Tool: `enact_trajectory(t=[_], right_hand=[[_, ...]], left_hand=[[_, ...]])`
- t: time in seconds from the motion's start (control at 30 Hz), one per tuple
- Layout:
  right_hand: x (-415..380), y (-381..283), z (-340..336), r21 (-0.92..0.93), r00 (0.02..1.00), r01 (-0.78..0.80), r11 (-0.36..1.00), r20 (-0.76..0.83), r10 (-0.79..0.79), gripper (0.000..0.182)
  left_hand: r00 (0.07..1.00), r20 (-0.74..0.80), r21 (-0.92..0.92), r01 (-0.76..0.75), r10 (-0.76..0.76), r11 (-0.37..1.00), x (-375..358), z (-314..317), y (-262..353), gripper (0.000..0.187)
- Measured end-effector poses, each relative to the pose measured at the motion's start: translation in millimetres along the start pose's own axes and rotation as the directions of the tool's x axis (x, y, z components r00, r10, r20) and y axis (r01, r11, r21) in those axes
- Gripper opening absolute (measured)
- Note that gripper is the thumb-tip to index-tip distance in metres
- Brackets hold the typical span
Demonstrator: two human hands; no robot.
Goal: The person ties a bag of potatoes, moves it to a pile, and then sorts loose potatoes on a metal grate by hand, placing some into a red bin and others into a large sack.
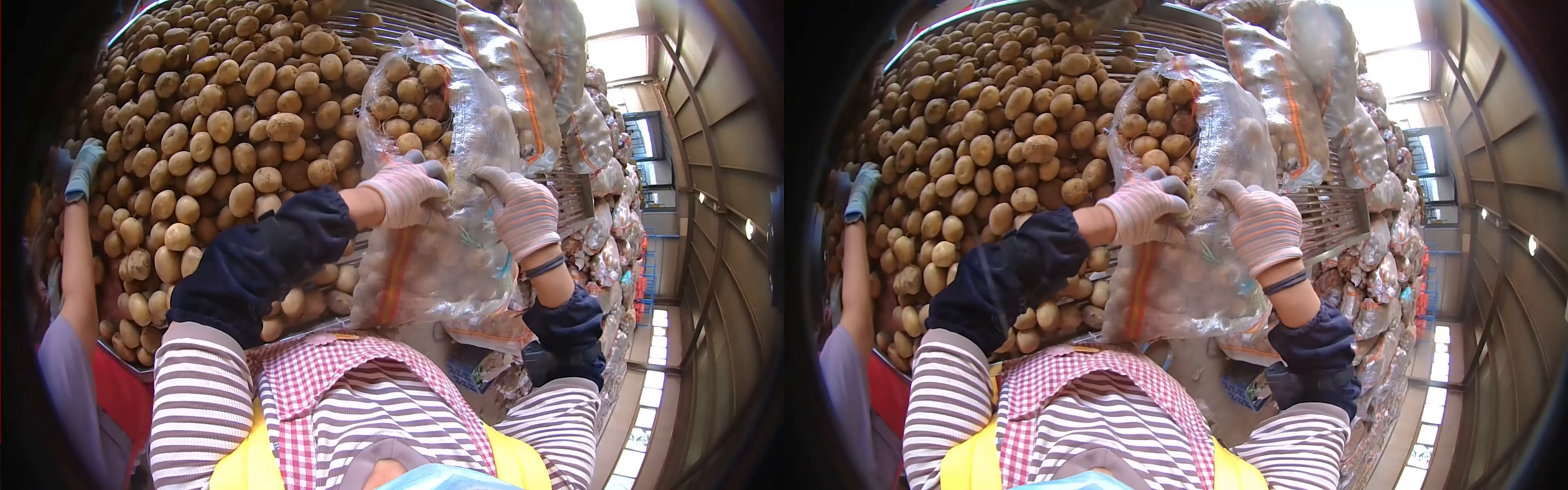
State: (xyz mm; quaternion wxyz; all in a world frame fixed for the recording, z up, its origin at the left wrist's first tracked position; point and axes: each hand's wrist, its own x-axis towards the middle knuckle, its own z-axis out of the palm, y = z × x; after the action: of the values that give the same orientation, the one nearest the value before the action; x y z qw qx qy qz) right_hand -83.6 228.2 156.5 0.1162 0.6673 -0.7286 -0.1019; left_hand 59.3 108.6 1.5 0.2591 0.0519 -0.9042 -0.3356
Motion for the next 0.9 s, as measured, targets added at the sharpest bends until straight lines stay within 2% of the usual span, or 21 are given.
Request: enact_trajectory(t=[0.13, 0.2, 0.23, 0.3, 0.43, 0.5, 0.53, 0.6, 0.63, 0.67, 0.7, 0.73, 0.77, 0.83, 0.87, 0.9], right_hand=[[-2, -10, 10, -0.029, 0.996, 0.080, 0.996, -0.034, -0.081, 0.020], [-6, -17, 10, -0.040, 0.992, 0.123, 0.992, -0.020, -0.124, 0.023], [-9, -20, 10, -0.043, 0.986, 0.167, 0.985, -0.001, -0.167, 0.026], [-11, -25, 19, -0.061, 0.985, 0.166, 0.984, 0.047, -0.164, 0.030], [-5, -32, 26, -0.053, 0.983, 0.171, 0.984, 0.070, -0.167, 0.021], [-8, -35, 17, -0.057, 0.971, 0.182, 0.982, 0.170, -0.171, 0.009], [-16, -30, 15, -0.035, 0.950, 0.194, 0.980, 0.258, -0.179, 0.017], [-24, -23, -1, 0.003, 0.938, 0.205, 0.979, 0.286, -0.198, 0.017], [-27, -19, -7, 0.038, 0.927, 0.203, 0.978, 0.313, -0.205, 0.017], [-31, -16, -8, 0.106, 0.933, 0.192, 0.976, 0.287, -0.215, 0.016], [-28, -18, -8, 0.105, 0.933, 0.195, 0.975, 0.287, -0.218, 0.016], [-23, -22, -8, 0.084, 0.961, 0.186, 0.979, 0.195, -0.199, 0.016], [-19, -26, -7, 0.063, 0.979, 0.170, 0.983, 0.100, -0.176, 0.016], [-18, -31, 8, 0.028, 0.983, 0.179, 0.983, 0.042, -0.180, 0.017], [-22, -34, 14, -0.046, 0.977, 0.183, 0.982, 0.117, -0.177, 0.016], [-26, -36, 16, -0.118, 0.966, 0.192, 0.974, 0.196, -0.167, 0.016]], left_hand=[[1.000, -0.021, 0.054, 0.024, -0.023, 0.998, -3, 1, 10, 0.036], [0.992, 0.050, -0.034, 0.116, -0.114, 0.993, -5, -2, 19, 0.036], [0.993, 0.056, -0.037, 0.110, -0.108, 0.993, -6, -4, 26, 0.036], [0.954, 0.102, -0.088, 0.290, -0.281, 0.953, -10, -9, 36, 0.032], [0.970, 0.010, -0.100, 0.242, -0.242, 0.965, -11, 2, 29, 0.032], [0.971, 0.113, -0.125, 0.226, -0.213, 0.966, -12, 1, 25, 0.035], [0.970, 0.115, -0.122, 0.230, -0.216, 0.966, -15, -3, 26, 0.035], [0.949, 0.251, -0.089, 0.218, -0.190, 0.972, -26, -10, 29, 0.030], [0.950, 0.244, -0.087, 0.220, -0.193, 0.972, -32, -7, 27, 0.030], [0.948, 0.186, -0.470, 0.317, -0.259, 0.824, -40, 2, 22, 0.028], [0.928, 0.158, -0.779, 0.327, -0.337, 0.535, -48, 13, 15, 0.026], [0.979, -0.064, -0.591, 0.119, -0.194, 0.798, -50, 26, 6, 0.018], [0.980, -0.063, -0.593, 0.117, -0.190, 0.797, -52, 40, 0, 0.018], [0.898, 0.095, -0.859, 0.293, -0.430, 0.420, -53, 47, 3, 0.017], [0.899, 0.100, -0.856, 0.297, -0.426, 0.424, -54, 48, 1, 0.017], [0.919, 0.068, -0.788, 0.289, -0.389, 0.544, -57, 45, 0, 0.021]])
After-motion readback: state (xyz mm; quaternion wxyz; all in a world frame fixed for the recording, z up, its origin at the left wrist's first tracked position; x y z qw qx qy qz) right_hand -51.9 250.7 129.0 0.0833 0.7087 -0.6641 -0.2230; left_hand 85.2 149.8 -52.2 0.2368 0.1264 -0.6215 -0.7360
